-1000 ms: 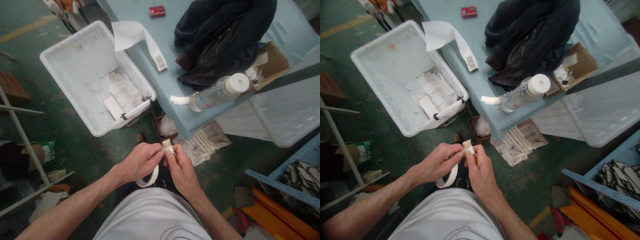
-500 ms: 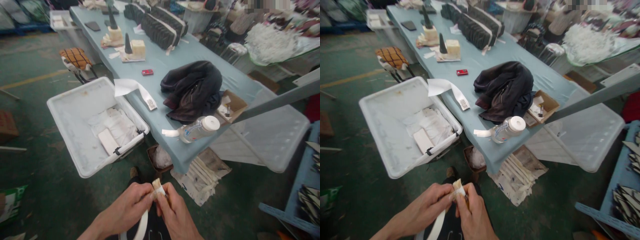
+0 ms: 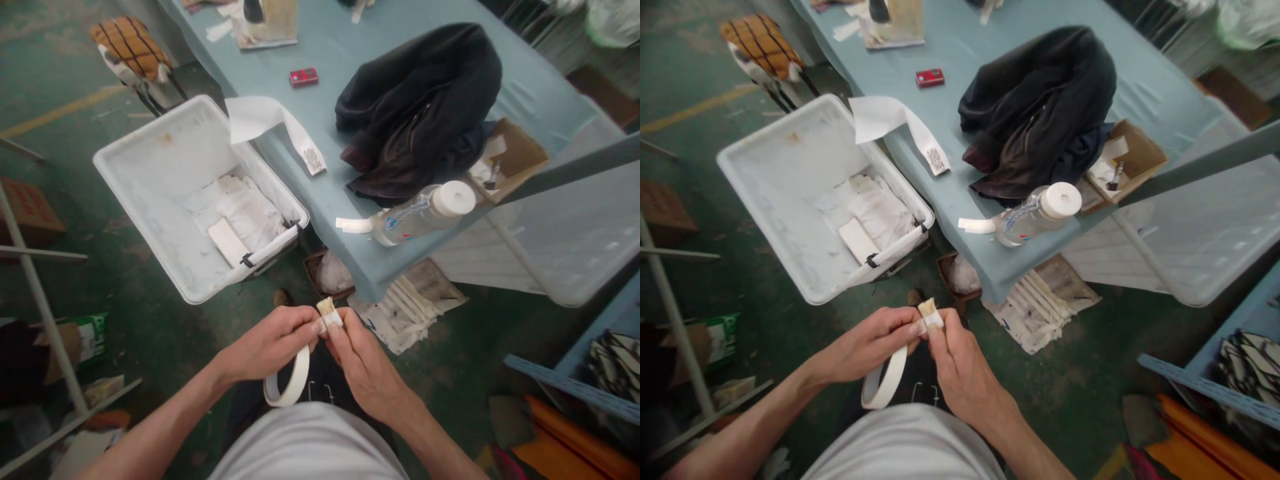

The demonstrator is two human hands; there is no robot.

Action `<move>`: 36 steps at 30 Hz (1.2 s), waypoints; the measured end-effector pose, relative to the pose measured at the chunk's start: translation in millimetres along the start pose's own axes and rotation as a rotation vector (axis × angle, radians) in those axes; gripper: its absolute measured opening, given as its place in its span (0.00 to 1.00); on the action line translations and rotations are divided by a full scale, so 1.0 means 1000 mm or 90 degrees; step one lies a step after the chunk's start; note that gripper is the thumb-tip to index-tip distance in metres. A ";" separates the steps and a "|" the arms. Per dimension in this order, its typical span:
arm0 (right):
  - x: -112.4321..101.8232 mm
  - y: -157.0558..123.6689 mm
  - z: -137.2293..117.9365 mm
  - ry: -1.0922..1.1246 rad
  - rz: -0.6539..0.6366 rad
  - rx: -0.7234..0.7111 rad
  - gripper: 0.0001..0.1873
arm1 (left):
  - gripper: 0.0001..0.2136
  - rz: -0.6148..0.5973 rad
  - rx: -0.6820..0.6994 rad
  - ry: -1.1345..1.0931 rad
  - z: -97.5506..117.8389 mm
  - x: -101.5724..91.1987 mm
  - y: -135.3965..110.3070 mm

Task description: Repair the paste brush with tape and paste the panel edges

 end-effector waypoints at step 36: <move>0.001 0.006 0.001 -0.084 0.040 -0.008 0.11 | 0.16 0.136 -0.104 -0.135 -0.017 0.009 0.004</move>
Point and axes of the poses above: each hand's wrist, its own y-axis towards the middle knuckle, its own x-axis out of the palm, z = x × y, the point moved 6 cm from there along y, towards the middle knuckle, and after that the axes turned 14 degrees about x, right-handed, at the moved point
